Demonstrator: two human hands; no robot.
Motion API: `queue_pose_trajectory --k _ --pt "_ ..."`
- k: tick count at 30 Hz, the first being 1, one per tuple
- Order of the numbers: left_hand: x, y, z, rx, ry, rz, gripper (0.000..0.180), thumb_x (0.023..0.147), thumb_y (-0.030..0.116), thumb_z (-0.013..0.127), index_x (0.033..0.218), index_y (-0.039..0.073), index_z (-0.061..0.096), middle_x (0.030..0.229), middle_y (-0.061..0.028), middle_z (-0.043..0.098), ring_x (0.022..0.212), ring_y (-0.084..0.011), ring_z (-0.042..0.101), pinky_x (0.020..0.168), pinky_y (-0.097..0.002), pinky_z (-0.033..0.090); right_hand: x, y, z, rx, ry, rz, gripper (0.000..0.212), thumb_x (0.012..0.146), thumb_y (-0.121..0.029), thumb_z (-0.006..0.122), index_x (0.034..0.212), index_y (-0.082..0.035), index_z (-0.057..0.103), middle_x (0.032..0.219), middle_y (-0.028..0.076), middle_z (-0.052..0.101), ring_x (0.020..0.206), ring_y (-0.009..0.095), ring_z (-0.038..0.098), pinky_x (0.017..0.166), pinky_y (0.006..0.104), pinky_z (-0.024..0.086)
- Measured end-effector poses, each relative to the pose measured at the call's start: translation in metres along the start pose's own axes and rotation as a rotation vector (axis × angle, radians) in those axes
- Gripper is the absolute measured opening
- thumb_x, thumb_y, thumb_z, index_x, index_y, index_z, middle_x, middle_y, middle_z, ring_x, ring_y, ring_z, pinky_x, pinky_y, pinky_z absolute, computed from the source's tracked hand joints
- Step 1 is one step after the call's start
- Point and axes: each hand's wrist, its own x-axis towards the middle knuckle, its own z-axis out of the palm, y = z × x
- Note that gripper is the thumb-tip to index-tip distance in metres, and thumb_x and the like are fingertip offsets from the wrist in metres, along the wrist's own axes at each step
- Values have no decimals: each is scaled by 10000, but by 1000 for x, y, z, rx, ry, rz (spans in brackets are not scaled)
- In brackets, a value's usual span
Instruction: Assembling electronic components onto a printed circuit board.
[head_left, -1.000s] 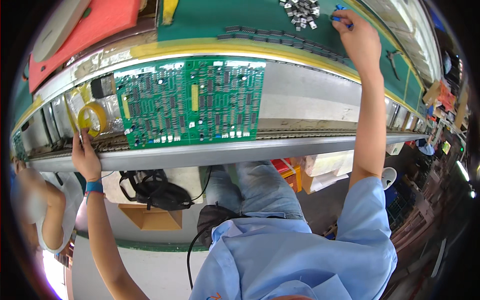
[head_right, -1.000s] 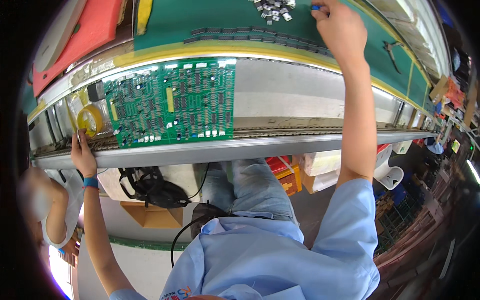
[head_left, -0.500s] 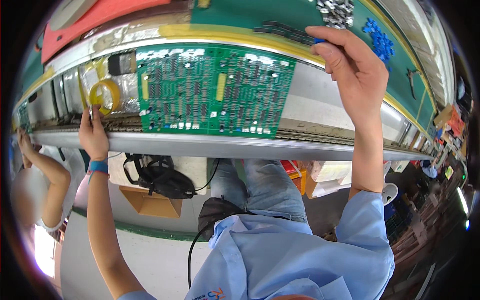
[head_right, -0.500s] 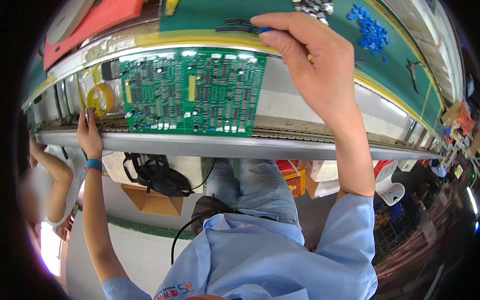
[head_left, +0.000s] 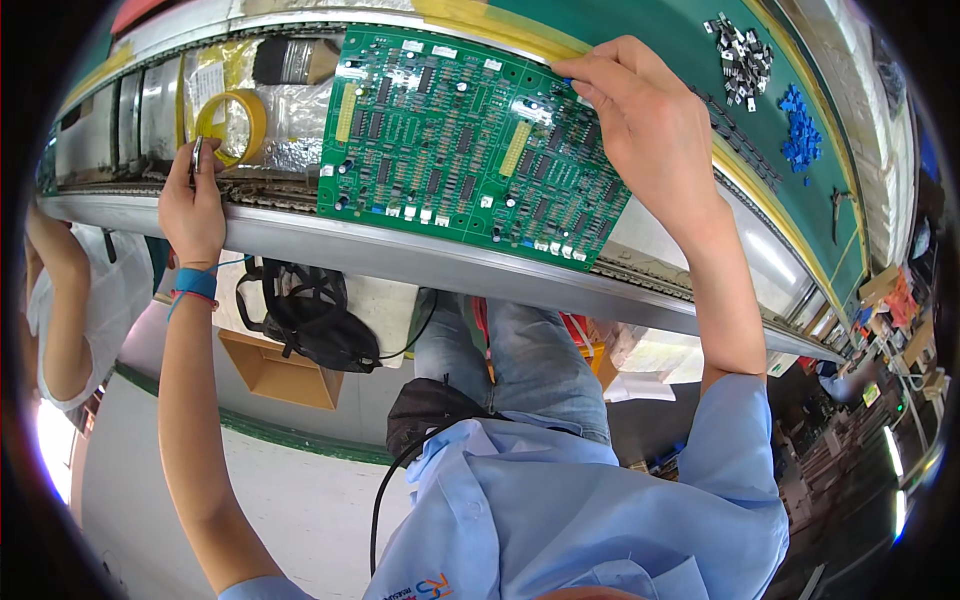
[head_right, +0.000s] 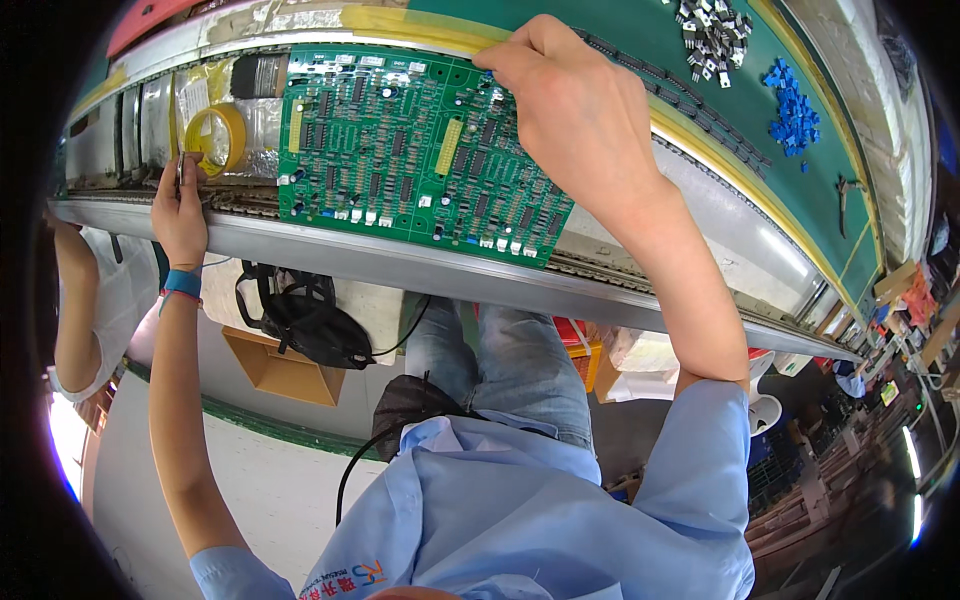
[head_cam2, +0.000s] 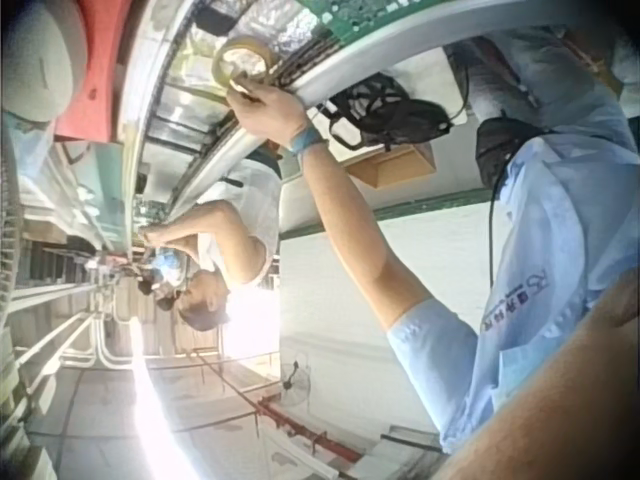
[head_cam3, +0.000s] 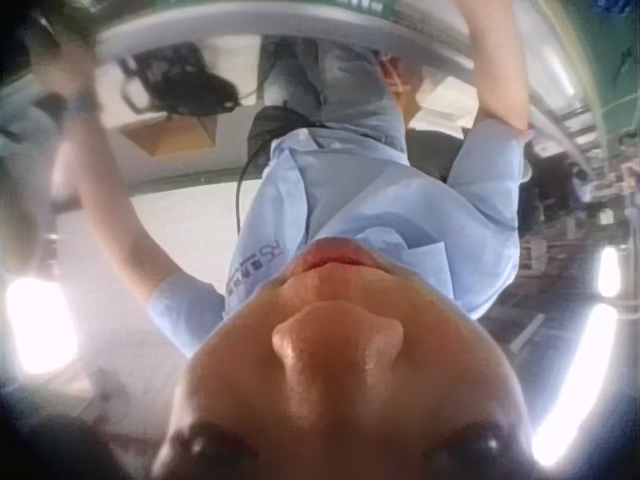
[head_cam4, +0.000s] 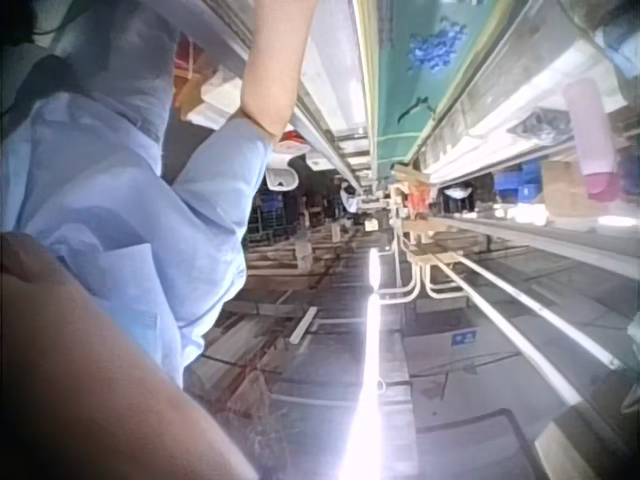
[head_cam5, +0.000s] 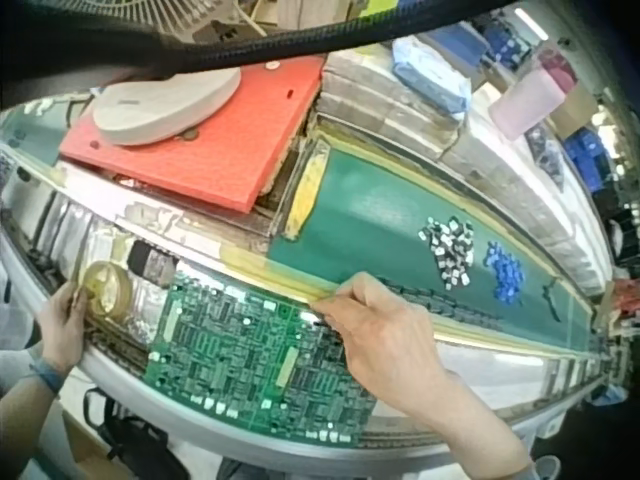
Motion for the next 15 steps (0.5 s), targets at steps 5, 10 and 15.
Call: queue_pose_trajectory --k 5,10,15 --pt "0 -2 0 -36 -8 -16 280 959 272 500 1054 53 647 763 -41 624 712 -108 560 680 -241 429 2 -6 3 -112 12 -4 141 785 -43 617 912 -89 657 838 47 606 679 277 611 548 359 487" --pt "-1 -1 2 -50 -19 -31 297 966 267 497 1076 34 642 777 -21 606 735 -81 529 707 -221 419 4 -10 5 -90 82 -2 200 786 -67 663 966 -111 589 808 13 663 626 171 617 546 290 471" --pt "-1 -5 2 -48 4 -18 277 952 287 503 1058 80 654 758 -50 644 687 -123 582 657 -254 436 4 -15 3 -121 28 71 213 779 -79 676 957 -117 566 797 -5 658 600 154 603 516 284 455"
